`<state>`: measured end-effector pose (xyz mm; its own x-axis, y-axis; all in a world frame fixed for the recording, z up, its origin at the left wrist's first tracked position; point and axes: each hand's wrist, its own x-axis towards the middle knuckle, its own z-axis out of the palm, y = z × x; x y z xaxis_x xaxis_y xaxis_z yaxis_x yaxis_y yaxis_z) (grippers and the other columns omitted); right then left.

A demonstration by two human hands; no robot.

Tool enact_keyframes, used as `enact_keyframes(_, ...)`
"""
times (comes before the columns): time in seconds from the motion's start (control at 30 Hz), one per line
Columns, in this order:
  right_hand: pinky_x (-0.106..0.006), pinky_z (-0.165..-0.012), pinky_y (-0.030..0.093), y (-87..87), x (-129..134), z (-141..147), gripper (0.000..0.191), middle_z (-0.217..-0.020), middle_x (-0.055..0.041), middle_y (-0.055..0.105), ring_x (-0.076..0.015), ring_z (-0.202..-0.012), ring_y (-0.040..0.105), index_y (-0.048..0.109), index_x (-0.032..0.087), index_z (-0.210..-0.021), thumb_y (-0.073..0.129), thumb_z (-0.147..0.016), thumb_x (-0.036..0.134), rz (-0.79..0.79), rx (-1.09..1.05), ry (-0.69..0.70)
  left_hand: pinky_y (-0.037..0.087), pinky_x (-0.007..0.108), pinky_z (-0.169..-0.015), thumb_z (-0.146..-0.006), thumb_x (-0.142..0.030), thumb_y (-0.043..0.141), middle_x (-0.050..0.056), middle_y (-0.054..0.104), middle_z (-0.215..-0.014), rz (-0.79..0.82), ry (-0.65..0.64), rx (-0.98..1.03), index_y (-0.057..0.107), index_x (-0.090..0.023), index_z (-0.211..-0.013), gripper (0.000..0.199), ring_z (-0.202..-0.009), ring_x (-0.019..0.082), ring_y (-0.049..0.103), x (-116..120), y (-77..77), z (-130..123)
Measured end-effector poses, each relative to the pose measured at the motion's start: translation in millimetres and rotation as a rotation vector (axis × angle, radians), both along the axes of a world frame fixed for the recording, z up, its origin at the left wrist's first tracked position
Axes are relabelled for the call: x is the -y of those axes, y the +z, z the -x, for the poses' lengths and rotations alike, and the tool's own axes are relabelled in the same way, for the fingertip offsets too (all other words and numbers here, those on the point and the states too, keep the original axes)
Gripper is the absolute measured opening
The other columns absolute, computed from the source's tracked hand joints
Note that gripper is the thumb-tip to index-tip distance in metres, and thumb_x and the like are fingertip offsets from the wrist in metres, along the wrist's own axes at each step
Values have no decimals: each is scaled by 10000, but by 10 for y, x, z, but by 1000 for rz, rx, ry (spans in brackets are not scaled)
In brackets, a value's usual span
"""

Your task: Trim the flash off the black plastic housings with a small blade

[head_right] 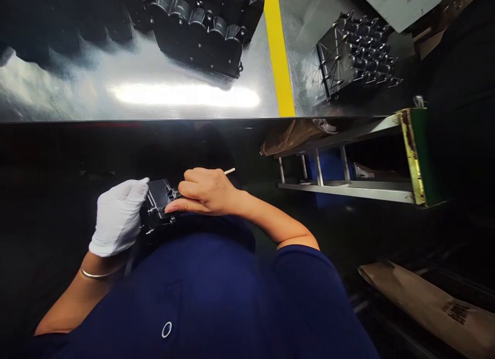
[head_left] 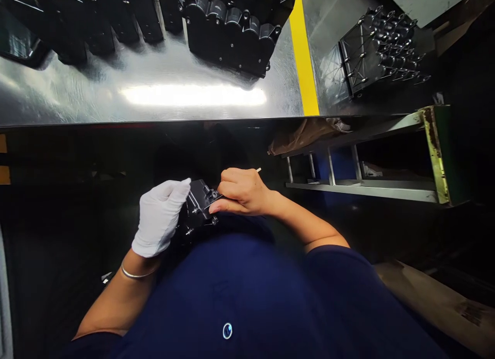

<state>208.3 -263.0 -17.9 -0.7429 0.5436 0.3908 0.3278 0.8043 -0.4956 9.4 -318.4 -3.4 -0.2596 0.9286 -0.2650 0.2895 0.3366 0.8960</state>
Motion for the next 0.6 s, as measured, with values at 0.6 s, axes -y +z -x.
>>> enact_keyframes(0.6,-211,-585,354,108,-34,-116,567,-665,11,536,-83,-587,488,532,170,-745,294,-1022,603,591,12,302,342,256,-474,-774,-478,670,-33,454,-538,83,32,52,558,-200,-552,373,-527,112,370,-24,1,-38)
